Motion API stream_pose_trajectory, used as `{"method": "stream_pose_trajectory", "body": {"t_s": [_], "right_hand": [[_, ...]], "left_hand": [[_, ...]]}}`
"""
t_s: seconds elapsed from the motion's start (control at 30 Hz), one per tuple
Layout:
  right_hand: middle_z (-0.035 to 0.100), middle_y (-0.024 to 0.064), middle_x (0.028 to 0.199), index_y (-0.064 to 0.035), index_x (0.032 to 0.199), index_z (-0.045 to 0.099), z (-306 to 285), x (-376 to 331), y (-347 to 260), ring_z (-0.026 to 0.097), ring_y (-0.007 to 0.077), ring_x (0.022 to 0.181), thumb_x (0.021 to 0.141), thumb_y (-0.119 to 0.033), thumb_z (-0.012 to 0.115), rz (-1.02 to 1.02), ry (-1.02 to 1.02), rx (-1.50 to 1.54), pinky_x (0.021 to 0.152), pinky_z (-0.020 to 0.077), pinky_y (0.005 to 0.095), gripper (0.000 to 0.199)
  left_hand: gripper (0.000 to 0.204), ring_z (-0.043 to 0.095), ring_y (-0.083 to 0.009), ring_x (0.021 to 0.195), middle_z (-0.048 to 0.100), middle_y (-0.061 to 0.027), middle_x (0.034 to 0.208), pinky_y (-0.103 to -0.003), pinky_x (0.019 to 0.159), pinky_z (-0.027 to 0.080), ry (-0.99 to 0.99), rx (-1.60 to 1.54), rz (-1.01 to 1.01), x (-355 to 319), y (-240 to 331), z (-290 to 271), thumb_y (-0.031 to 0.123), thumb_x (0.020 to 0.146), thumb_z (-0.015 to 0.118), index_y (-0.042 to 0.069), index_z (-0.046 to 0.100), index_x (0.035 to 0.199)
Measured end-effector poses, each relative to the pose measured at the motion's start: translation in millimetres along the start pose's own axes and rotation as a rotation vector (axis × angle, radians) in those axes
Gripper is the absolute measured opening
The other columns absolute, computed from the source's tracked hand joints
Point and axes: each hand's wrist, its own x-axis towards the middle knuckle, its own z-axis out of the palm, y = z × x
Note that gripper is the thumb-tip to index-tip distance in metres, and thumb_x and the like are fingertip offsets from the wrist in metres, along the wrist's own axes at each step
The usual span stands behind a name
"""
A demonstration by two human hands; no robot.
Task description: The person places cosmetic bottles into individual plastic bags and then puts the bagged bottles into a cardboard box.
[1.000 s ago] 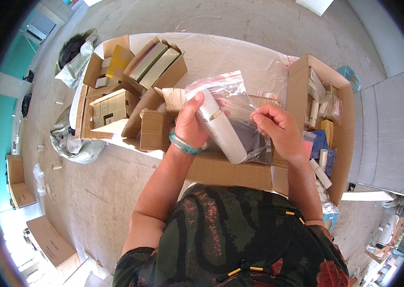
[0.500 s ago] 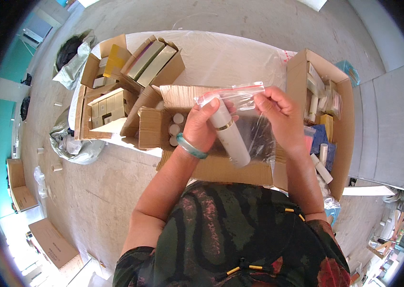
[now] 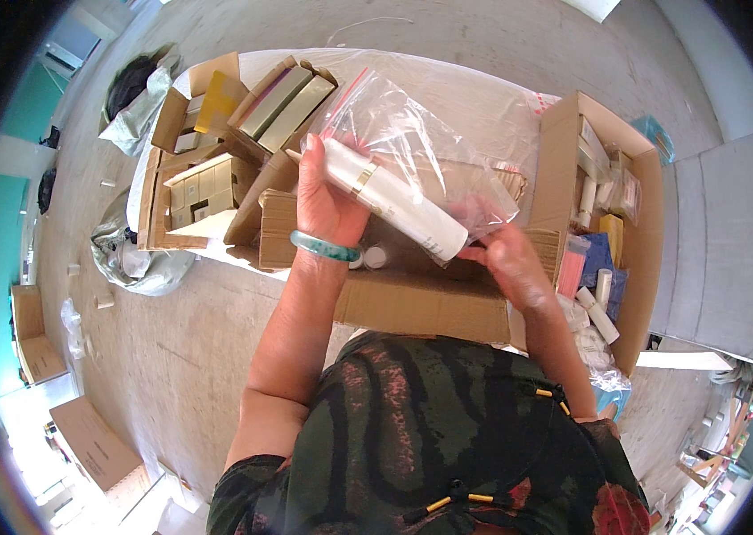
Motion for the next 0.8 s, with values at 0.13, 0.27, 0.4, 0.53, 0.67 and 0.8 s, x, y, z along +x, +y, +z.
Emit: {"method": "stream_pose_trajectory", "body": {"t_s": [0.13, 0.27, 0.4, 0.53, 0.67, 0.8], "right_hand": [[0.052, 0.0123, 0.12, 0.0, 0.126, 0.041, 13.0, 5.9, -0.4, 0.051, 0.0203, 0.109, 0.088, -0.044, 0.049, 0.099, 0.071, 0.029, 0.089, 0.0425, 0.0338, 0.059], [0.058, 0.0115, 0.109, 0.0004, 0.115, 0.052, 3.6, 7.0, -4.0, 0.056, 0.019, 0.101, 0.096, -0.032, 0.034, 0.104, 0.185, 0.041, 0.086, 0.0447, 0.0325, 0.042], [0.058, 0.0095, 0.108, -0.0002, 0.115, 0.052, 8.4, 6.4, -9.3, 0.057, 0.0187, 0.097, 0.094, -0.03, 0.042, 0.018, 0.218, 0.233, 0.08, 0.0483, 0.0319, 0.037], [0.059, 0.0081, 0.107, -0.0032, 0.114, 0.054, 11.9, 2.5, -3.9, 0.057, 0.0176, 0.092, 0.091, -0.022, 0.048, 0.137, 0.212, 0.182, 0.073, 0.0505, 0.0306, 0.03], [0.059, 0.0066, 0.106, -0.0053, 0.108, 0.059, -0.2, 3.2, -6.2, 0.056, 0.0142, 0.088, 0.091, -0.018, 0.05, 0.167, 0.271, 0.104, 0.067, 0.0493, 0.0274, 0.024], [0.06, 0.0039, 0.102, -0.0059, 0.103, 0.063, -7.7, 4.0, -12.9, 0.055, 0.0113, 0.085, 0.09, -0.02, 0.051, 0.104, 0.285, 0.041, 0.065, 0.0464, 0.0241, 0.023]], "left_hand": [[0.033, 0.055, -0.0211, 0.087, 0.059, -0.0075, 0.092, -0.041, 0.084, 0.045, 0.062, 0.036, -0.033, -1.6, -11.2, 1.6, 0.033, 0.083, 0.061, 0.008, 0.052, 0.103], [0.03, 0.055, -0.0219, 0.091, 0.058, -0.0079, 0.095, -0.043, 0.087, 0.044, -0.018, 0.076, -0.053, 0.2, -11.6, -7.9, 0.029, 0.082, 0.062, 0.008, 0.053, 0.102], [0.026, 0.055, -0.0226, 0.094, 0.058, -0.0083, 0.096, -0.045, 0.088, 0.044, 0.017, 0.096, -0.065, -1.1, -15.0, -7.4, 0.026, 0.082, 0.063, 0.008, 0.054, 0.1], [0.024, 0.055, -0.0222, 0.094, 0.059, -0.0089, 0.095, -0.044, 0.085, 0.046, 0.02, 0.083, -0.09, -1.5, -12.9, -9.3, 0.021, 0.082, 0.062, 0.007, 0.055, 0.101], [0.024, 0.057, -0.0251, 0.097, 0.059, -0.0118, 0.102, -0.043, 0.089, 0.044, -0.109, 0.294, -0.267, 5.4, 6.0, -22.2, 0.018, 0.084, 0.057, 0.003, 0.054, 0.103], [0.031, 0.058, -0.0253, 0.098, 0.059, -0.0138, 0.106, -0.041, 0.085, 0.048, -0.123, 0.477, -0.444, 5.9, 19.6, -19.9, 0.016, 0.082, 0.058, 0.001, 0.053, 0.109]]}}
